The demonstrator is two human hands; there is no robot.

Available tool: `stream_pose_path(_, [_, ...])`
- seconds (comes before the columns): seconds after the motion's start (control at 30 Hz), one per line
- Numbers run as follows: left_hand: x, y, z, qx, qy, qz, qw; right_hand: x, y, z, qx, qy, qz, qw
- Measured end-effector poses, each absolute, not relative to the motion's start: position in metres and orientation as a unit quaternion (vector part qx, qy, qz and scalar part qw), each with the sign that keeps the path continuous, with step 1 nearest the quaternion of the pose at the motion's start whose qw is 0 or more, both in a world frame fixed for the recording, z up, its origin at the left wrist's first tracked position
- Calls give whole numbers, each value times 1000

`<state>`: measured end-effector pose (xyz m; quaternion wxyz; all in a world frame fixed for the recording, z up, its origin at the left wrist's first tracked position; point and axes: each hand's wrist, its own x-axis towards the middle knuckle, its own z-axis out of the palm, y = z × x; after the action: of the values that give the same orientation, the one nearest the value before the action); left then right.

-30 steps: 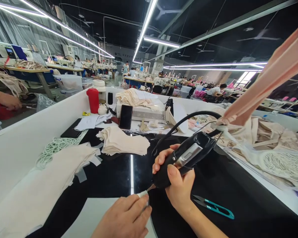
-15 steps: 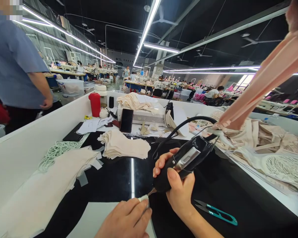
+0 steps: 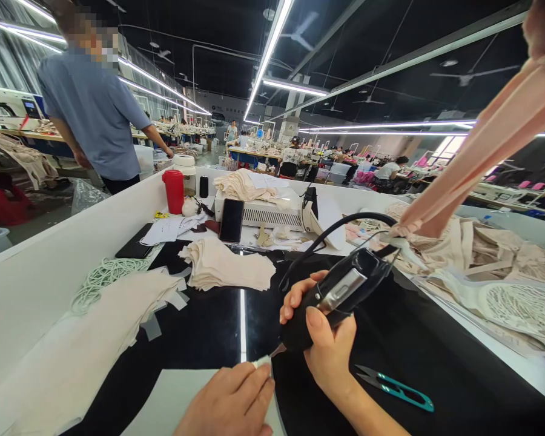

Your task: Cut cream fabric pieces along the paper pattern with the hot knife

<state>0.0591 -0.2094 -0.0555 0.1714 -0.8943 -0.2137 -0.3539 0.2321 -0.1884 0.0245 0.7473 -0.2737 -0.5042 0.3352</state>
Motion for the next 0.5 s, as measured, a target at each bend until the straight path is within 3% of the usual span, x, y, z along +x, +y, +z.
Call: stream_pose_path(0.5, [57,-225,-52,-912,-234,-309,135,229,-186,31,-268,-495,332,757])
